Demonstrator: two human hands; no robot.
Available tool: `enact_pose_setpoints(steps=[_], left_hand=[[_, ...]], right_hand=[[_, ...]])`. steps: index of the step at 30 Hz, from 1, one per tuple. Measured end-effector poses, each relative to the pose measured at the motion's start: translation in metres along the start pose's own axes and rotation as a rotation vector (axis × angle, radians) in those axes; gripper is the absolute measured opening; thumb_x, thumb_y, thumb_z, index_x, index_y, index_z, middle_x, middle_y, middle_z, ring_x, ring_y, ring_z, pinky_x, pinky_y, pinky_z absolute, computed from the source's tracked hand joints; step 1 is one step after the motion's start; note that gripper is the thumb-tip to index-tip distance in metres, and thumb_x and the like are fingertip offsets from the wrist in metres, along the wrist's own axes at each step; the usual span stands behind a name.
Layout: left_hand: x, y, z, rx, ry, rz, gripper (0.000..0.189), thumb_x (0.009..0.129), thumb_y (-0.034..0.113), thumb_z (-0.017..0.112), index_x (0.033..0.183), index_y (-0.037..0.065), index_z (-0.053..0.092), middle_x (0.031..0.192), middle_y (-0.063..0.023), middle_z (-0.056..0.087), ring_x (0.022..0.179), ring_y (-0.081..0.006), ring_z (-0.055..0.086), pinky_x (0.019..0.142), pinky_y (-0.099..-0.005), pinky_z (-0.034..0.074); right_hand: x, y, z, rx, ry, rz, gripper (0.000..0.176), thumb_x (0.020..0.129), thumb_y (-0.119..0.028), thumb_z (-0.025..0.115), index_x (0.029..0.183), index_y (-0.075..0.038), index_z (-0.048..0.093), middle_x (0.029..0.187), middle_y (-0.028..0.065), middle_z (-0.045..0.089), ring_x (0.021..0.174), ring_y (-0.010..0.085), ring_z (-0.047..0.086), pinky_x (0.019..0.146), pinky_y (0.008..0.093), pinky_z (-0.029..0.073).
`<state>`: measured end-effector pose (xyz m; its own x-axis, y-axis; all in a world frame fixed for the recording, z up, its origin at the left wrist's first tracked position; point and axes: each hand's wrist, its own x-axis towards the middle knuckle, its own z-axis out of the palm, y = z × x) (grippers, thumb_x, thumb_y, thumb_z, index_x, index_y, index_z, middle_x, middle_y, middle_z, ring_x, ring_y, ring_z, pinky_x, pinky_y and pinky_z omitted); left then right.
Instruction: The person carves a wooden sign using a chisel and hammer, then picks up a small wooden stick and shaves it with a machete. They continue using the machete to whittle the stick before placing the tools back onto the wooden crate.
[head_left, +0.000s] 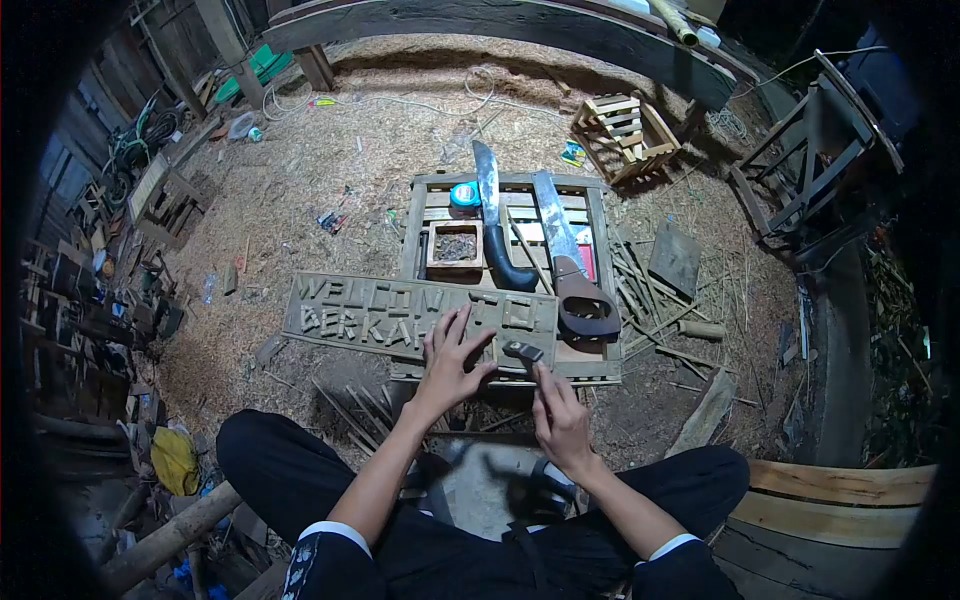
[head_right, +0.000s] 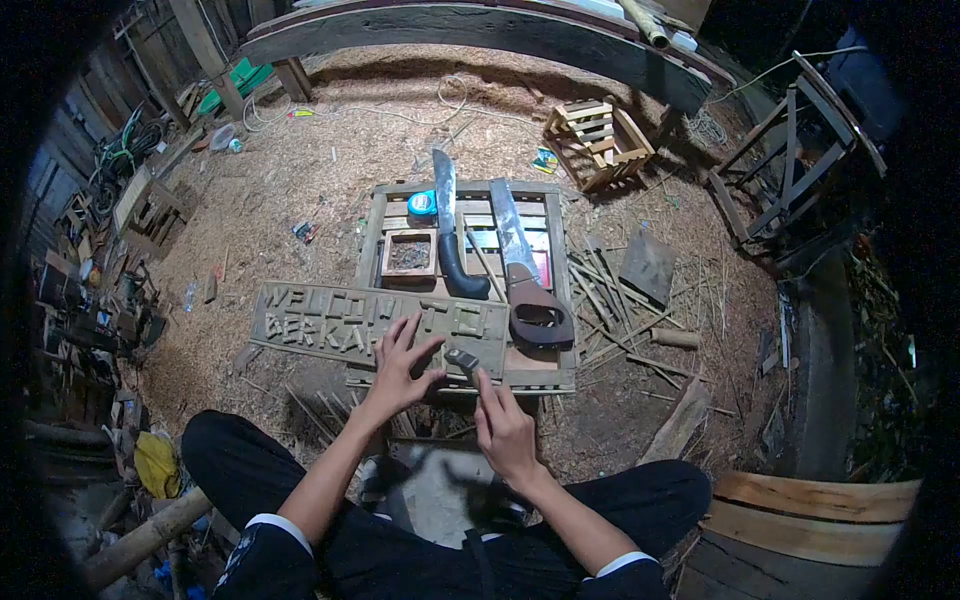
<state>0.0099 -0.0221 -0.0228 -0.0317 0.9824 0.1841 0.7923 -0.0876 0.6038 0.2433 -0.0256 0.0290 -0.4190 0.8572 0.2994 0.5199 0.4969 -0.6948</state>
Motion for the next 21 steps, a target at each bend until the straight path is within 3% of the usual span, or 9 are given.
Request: enact_pose_setpoints(steps=[1,3,7,15,17,19,21], left_hand=[[0.001,0.000,0.001,0.009,0.002,-0.007,0.060,0.079,0.031,0.082,0.137,0.025,0.066,0.165,-0.0152,0.032,0.150,-0.0375,0.026,0.119,-0.0536,0.019],[0.002,0.002,0.000,0.019,0.007,-0.013,0.060,0.079,0.031,0.083,0.136,0.025,0.066,0.165,-0.0151,0.033,0.150,-0.0375,0.026,0.119,-0.0538,0.019],[0.000,0.000,0.001,-0.002,0.013,-0.008,0.060,0.078,0.031,0.083,0.136,0.023,0.066,0.165,-0.0161,0.032,0.150,-0.0373,0.026,0.119,-0.0542,0.019],[0.000,-0.001,0.003,-0.015,0.032,-0.004,0.059,0.078,0.032,0.083,0.134,0.025,0.068,0.165,-0.0148,0.032,0.150,-0.0377,0.027,0.118,-0.0556,0.020],[0.000,0.001,0.000,-0.011,0.014,-0.017,0.059,0.078,0.032,0.083,0.134,0.025,0.068,0.166,-0.0145,0.031,0.150,-0.0376,0.026,0.118,-0.0559,0.019],[0.000,0.002,-0.001,-0.010,0.012,-0.010,0.058,0.079,0.031,0.083,0.134,0.023,0.067,0.164,-0.0158,0.032,0.150,-0.0376,0.026,0.119,-0.0543,0.019],[0.002,0.003,-0.002,-0.004,0.014,-0.001,0.058,0.079,0.030,0.083,0.134,0.022,0.067,0.163,-0.0172,0.033,0.150,-0.0376,0.026,0.120,-0.0527,0.018]], right_hand=[[-0.001,0.000,-0.001,-0.003,0.002,0.001,0.056,0.092,-0.004,0.064,0.147,-0.009,0.052,0.107,0.0169,0.063,0.087,0.0384,0.068,0.071,0.0462,0.055],[-0.001,0.001,-0.001,-0.109,-0.210,0.060,0.060,0.090,-0.002,0.065,0.148,-0.008,0.050,0.105,0.0166,0.062,0.087,0.0372,0.068,0.070,0.0458,0.056],[-0.001,0.005,0.003,-0.105,-0.053,-0.034,0.065,0.089,0.000,0.066,0.151,-0.008,0.048,0.103,0.0161,0.062,0.085,0.0359,0.067,0.071,0.0455,0.056],[-0.002,0.006,0.003,-0.144,-0.059,-0.081,0.065,0.087,0.002,0.066,0.150,-0.005,0.049,0.107,0.0171,0.063,0.088,0.0360,0.068,0.071,0.0434,0.056],[-0.010,0.010,0.007,-0.099,0.067,-0.095,0.065,0.086,0.002,0.066,0.149,-0.005,0.050,0.107,0.0169,0.063,0.087,0.0358,0.068,0.070,0.0434,0.056],[-0.008,0.008,0.007,-0.088,0.024,-0.079,0.066,0.086,0.003,0.065,0.149,-0.005,0.050,0.107,0.0170,0.063,0.087,0.0360,0.068,0.070,0.0439,0.056],[-0.007,0.008,0.010,-0.185,-0.150,0.000,0.067,0.086,0.004,0.064,0.150,-0.005,0.048,0.107,0.0172,0.063,0.087,0.0365,0.068,0.070,0.0447,0.056]])
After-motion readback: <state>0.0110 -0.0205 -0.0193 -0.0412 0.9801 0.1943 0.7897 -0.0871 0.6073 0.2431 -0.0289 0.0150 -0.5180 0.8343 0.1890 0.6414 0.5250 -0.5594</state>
